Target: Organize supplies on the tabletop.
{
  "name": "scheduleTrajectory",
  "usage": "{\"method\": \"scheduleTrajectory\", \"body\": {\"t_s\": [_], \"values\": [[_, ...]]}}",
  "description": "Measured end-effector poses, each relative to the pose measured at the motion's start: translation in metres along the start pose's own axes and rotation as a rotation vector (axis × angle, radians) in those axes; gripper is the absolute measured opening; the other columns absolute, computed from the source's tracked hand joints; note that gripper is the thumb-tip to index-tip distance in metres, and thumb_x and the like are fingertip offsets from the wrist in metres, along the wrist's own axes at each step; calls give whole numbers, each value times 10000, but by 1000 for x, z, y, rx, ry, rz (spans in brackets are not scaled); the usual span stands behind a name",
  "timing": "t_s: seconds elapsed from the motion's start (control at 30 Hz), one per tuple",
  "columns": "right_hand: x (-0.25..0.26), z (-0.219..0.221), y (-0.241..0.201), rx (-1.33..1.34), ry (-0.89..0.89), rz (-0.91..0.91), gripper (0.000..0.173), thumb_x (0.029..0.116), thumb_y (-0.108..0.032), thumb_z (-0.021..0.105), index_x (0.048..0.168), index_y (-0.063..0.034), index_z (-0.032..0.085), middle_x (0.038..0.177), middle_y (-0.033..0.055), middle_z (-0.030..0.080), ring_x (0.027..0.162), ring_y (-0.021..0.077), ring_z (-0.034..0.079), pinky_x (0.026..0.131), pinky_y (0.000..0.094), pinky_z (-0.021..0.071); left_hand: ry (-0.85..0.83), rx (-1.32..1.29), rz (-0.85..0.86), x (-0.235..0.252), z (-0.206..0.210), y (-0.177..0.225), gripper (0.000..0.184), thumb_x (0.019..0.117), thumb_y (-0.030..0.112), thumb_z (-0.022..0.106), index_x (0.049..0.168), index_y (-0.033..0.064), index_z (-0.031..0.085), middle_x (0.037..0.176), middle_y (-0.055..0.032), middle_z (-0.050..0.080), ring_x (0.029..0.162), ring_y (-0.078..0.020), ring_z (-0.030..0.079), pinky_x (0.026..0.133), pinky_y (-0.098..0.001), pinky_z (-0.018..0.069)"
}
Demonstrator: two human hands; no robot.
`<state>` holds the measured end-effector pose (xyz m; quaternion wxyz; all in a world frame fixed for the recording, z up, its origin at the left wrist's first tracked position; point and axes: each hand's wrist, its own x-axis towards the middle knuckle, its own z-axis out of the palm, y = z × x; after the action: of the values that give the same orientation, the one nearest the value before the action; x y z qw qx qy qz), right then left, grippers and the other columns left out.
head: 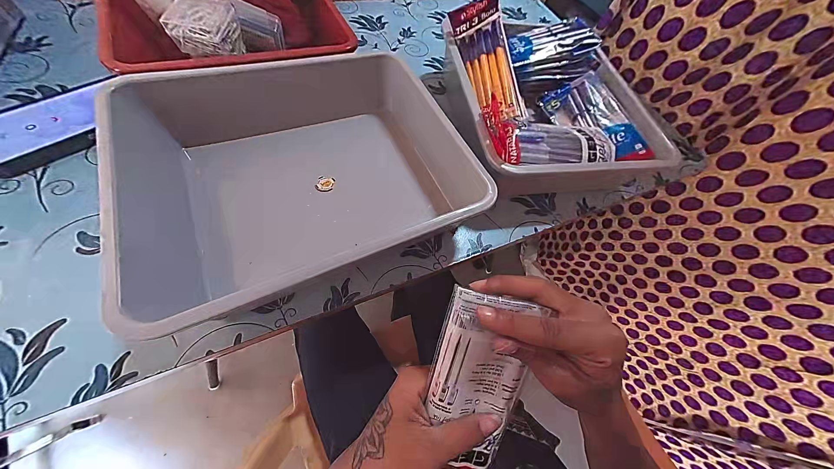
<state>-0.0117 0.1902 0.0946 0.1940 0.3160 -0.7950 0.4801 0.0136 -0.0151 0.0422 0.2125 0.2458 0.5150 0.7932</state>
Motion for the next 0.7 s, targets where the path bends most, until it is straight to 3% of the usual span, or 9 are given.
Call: {"method": "scheduleTrajectory", "body": {"t_s": [0.4, 0.53, 0.63, 0.7], "values": [[-7, -4, -2, -118, -39, -33, 240, 1046, -234, 602, 1260, -192, 703, 1261, 42, 681, 1206, 36, 615, 1014, 168, 502, -35, 58, 19, -2, 0, 5, 161, 903, 60, 728, 1039, -19, 694, 941, 23, 769, 882, 28, 711, 811, -186, 596], [-6, -2, 0, -128, -38, -38, 305, 1040, -331, 594, 1290, -185, 692, 1278, 58, 665, 1227, 20, 595, 1023, 148, 484, -37, 51, 18, 0, -1, 7, 156, 895, 39, 725, 1031, -28, 689, 927, 19, 767, 876, 25, 711, 812, -189, 594], [-6, 0, 1, -114, -36, -48, 456, 1060, -498, 471, 1326, -186, 669, 1317, 51, 642, 1259, 25, 571, 1038, 168, 479, -42, 75, 45, 0, -3, 7, 160, 912, 81, 727, 1029, -21, 689, 927, 26, 764, 880, 35, 703, 816, -183, 588], [-5, 4, -1, -44, 2, -37, 532, 1101, -499, 318, 1293, -166, 686, 1316, 47, 648, 1262, 37, 573, 1048, 190, 484, -32, 99, 45, 0, -3, 8, 170, 915, 105, 737, 1023, -18, 694, 920, 19, 768, 870, 24, 712, 809, -194, 597]]}}
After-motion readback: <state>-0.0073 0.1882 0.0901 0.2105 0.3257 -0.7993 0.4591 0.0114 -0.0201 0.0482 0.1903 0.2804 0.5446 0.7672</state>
